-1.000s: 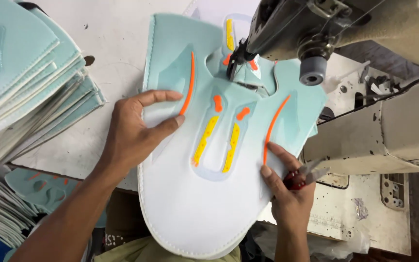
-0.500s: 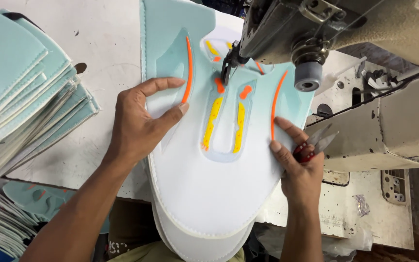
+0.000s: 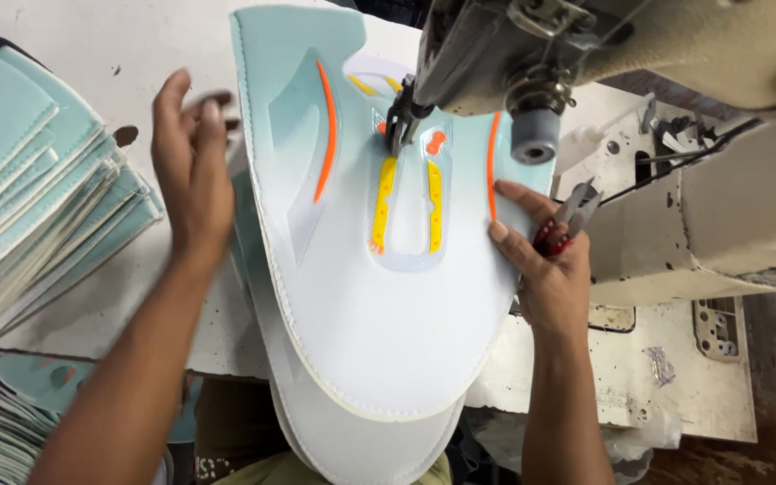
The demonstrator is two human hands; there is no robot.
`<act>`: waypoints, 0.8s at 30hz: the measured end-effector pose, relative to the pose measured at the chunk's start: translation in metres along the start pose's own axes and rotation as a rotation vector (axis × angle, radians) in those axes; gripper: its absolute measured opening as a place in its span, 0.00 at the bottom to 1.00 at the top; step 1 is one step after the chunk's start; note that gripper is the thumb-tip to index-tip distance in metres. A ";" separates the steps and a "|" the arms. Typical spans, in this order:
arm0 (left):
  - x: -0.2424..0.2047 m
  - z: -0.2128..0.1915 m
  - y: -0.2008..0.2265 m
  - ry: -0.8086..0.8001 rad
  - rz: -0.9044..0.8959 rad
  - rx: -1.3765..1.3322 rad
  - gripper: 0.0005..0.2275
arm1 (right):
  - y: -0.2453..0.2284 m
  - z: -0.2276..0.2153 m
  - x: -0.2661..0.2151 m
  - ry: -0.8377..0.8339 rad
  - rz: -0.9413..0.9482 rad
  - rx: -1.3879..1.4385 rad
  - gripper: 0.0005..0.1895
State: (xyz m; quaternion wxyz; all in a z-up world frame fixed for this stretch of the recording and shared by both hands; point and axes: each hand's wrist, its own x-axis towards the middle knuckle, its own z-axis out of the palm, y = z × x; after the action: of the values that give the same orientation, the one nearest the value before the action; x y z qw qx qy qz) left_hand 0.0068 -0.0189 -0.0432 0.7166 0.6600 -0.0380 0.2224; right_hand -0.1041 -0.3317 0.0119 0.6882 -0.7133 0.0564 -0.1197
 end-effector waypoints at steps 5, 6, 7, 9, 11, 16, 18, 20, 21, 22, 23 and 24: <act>0.088 0.006 -0.040 -0.421 -0.209 0.884 0.15 | -0.008 -0.033 -0.006 0.078 -0.060 -0.446 0.24; 0.102 0.011 -0.046 -0.574 -0.249 1.193 0.16 | -0.008 -0.046 -0.006 0.139 -0.052 -0.600 0.25; 0.110 0.012 -0.062 -0.575 -0.248 1.193 0.16 | -0.015 -0.055 -0.006 0.140 -0.052 -0.599 0.25; 0.129 0.018 -0.094 -0.608 -0.351 0.823 0.16 | -0.032 -0.076 -0.005 0.017 -0.061 -0.574 0.20; 0.149 0.028 -0.114 -0.627 -0.409 0.540 0.15 | -0.050 -0.076 0.007 -0.092 -0.114 -0.616 0.20; 0.174 0.049 -0.092 -0.699 -0.397 -0.181 0.11 | -0.065 -0.029 0.062 -0.248 -0.320 -0.923 0.20; 0.169 0.060 -0.061 -0.539 0.112 -0.076 0.11 | -0.058 -0.009 0.092 -0.216 -0.697 -1.605 0.15; 0.175 0.050 -0.060 -0.513 0.129 -0.065 0.11 | -0.055 0.000 0.111 -0.252 -0.558 -1.627 0.13; 0.173 0.062 -0.049 -0.486 0.142 -0.056 0.12 | -0.053 0.005 0.121 -0.290 -0.415 -1.647 0.12; 0.178 0.063 -0.048 -0.461 0.155 -0.047 0.12 | -0.043 0.000 0.131 -0.287 -0.415 -1.644 0.12; 0.183 0.064 -0.047 -0.437 0.167 -0.039 0.12 | -0.034 -0.004 0.142 -0.312 -0.708 -1.578 0.07; 0.185 0.065 -0.047 -0.412 0.177 -0.032 0.13 | -0.023 -0.009 0.151 -0.334 -0.994 -1.492 0.07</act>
State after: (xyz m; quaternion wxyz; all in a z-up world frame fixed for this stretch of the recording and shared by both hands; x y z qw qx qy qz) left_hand 0.2060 -0.0334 -0.0141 0.6816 0.6743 -0.2448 0.1442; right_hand 0.0378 -0.3768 0.0495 -0.0834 -0.9236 -0.2951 -0.2299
